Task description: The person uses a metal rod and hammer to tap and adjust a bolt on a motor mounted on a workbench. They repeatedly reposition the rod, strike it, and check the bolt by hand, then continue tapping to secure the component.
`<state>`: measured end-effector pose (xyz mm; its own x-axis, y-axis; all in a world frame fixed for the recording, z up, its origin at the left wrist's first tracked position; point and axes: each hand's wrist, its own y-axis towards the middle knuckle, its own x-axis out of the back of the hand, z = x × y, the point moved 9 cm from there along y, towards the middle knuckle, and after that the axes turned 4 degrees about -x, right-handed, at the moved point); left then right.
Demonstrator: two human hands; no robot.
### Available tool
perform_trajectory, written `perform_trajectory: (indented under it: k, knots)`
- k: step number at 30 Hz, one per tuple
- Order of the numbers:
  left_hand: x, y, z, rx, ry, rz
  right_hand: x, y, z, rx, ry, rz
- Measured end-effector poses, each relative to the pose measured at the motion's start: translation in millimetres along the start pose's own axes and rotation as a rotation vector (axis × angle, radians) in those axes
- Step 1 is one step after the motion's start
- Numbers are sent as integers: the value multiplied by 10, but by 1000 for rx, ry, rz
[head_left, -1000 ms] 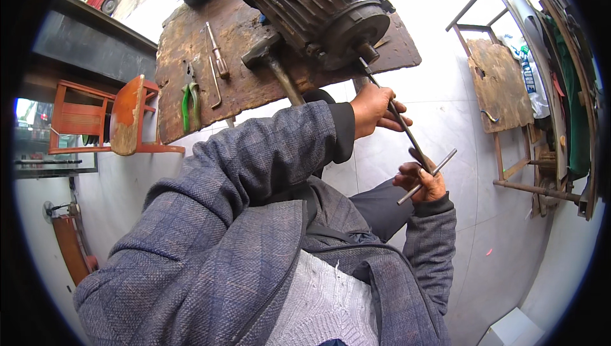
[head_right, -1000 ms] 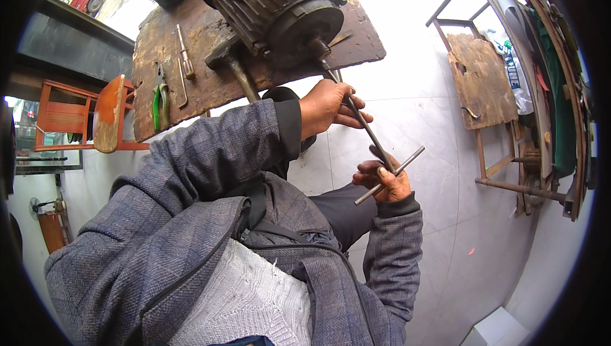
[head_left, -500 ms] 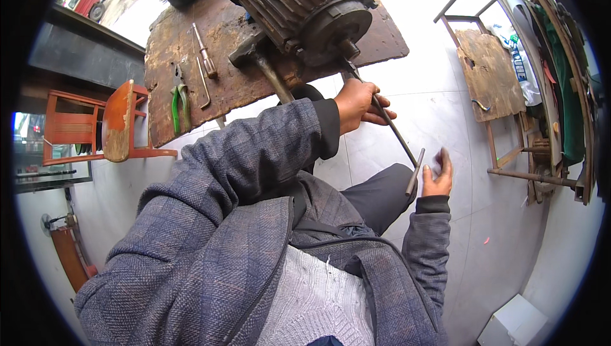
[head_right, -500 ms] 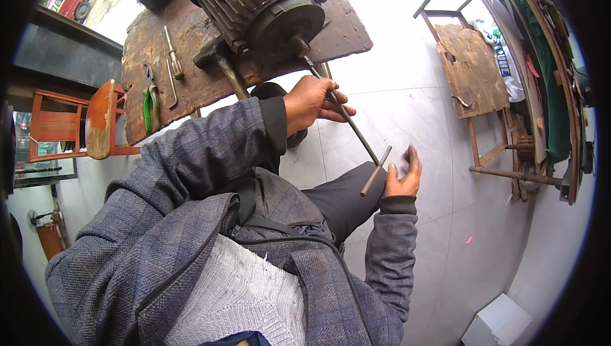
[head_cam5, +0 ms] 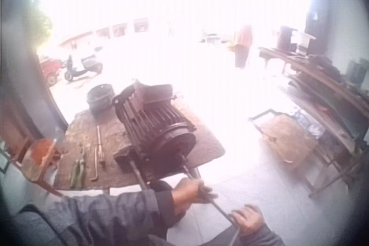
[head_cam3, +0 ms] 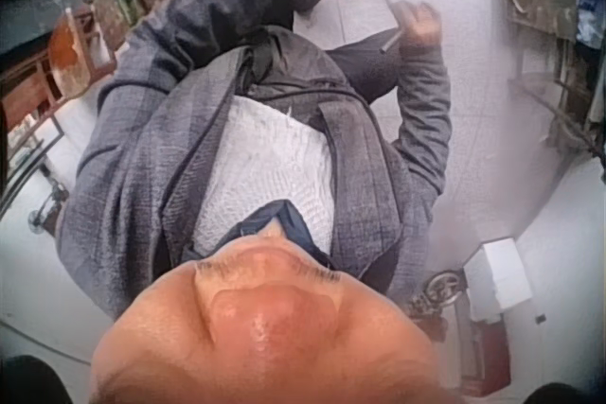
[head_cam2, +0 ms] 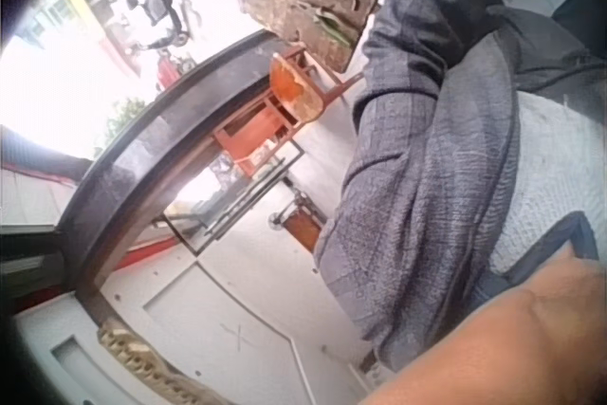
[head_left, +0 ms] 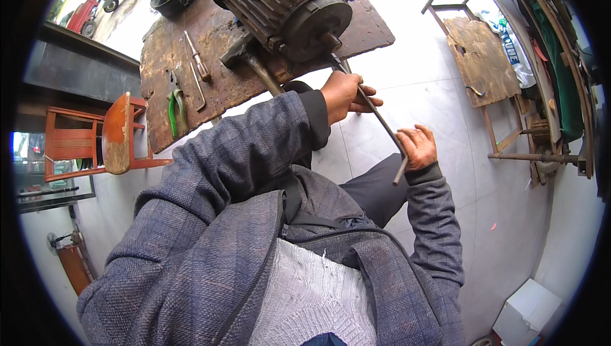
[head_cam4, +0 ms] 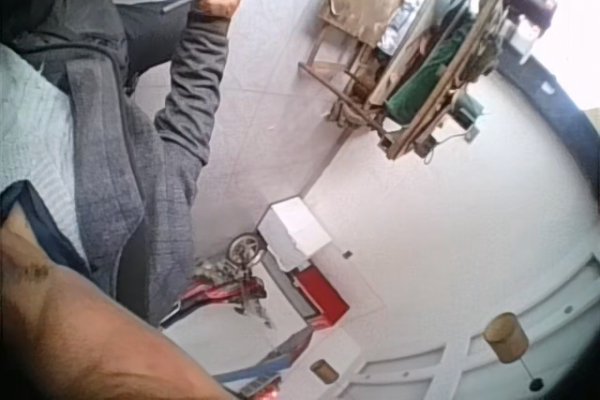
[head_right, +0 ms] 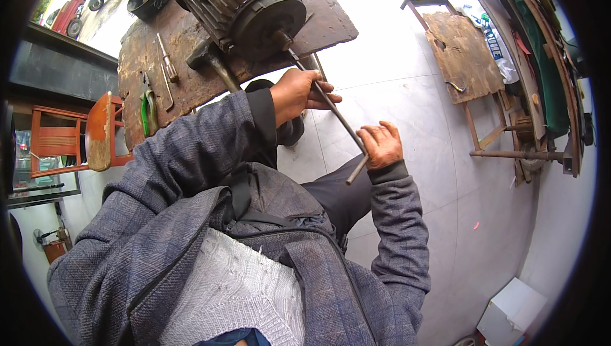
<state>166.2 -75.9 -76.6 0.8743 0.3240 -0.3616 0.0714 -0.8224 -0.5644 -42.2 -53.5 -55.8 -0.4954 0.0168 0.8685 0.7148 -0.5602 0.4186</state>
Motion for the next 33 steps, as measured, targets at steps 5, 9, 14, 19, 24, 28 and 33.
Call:
perform_trajectory:
  k: [5, 9, 14, 19, 24, 28, 33]
  knots:
    - [12, -67, 24, -22, 37, -2, -34, -246, -16, -283, 412, -68]
    - [-196, -139, 90, 17, -13, 202, 140, -325, 141, -312, 245, -58]
    - [-574, -271, -236, -120, -75, 357, 518, -362, 256, -489, 769, -126]
    - [-691, -330, -753, -221, -44, 311, 409, -197, 304, -753, 1456, -199]
    - [-617, -391, -977, -264, 4, 313, 472, 90, 307, -722, 1703, -180]
    - [-618, -374, -1031, -272, 20, 326, 404, 94, 274, -860, 1875, -164]
    - [-631, -338, -1041, -271, 9, 286, 414, 152, 322, -877, 2124, -171]
